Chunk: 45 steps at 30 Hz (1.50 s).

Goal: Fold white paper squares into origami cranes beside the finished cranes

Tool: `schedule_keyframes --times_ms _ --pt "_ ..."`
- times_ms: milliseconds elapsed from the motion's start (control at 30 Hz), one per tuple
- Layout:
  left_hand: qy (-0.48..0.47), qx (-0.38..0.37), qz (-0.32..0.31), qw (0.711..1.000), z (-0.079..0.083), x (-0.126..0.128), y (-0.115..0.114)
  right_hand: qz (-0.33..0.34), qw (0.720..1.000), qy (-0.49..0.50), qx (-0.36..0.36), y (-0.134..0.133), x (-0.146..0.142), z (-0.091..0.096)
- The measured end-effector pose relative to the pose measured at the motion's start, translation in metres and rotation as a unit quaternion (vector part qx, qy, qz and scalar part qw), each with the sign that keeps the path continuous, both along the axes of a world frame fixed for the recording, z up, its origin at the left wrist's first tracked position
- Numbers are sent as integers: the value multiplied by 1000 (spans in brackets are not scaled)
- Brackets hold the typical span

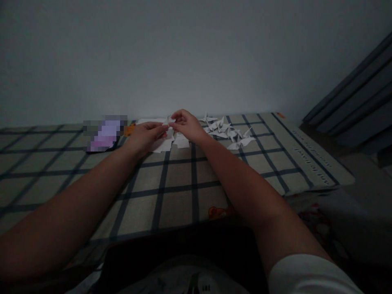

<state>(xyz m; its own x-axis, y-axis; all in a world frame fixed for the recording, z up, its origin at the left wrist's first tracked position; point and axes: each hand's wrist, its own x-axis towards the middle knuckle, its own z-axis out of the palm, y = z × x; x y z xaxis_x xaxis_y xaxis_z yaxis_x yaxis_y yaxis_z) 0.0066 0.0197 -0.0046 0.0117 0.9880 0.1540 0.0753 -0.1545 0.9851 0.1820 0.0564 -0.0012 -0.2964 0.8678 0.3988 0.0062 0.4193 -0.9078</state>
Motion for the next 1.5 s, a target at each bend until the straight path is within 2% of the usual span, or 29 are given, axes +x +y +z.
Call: schedule_keyframes --times_ms 133,233,667,833,1167,1233,1400,1500 --pt "-8 23 7 1000 -4 0 3 3 997 45 -68 -3 -1 3" --pt "-2 30 13 999 -5 0 4 12 995 40 -86 -5 -1 4" --pt "51 36 57 996 -3 1 2 10 997 33 -67 0 -3 -2" --pt "62 42 44 996 -2 1 2 4 998 31 -52 -1 -2 -3" --pt "95 2 20 995 -1 0 -3 1 999 7 -42 -3 -2 -1" --pt "67 -2 10 998 -2 1 -1 0 999 9 -40 -4 -1 0" --pt "-83 11 -8 997 -1 4 3 18 997 22 -65 -4 0 1" --pt "-100 16 0 995 2 4 3 45 996 -20 -76 -3 -1 -2"
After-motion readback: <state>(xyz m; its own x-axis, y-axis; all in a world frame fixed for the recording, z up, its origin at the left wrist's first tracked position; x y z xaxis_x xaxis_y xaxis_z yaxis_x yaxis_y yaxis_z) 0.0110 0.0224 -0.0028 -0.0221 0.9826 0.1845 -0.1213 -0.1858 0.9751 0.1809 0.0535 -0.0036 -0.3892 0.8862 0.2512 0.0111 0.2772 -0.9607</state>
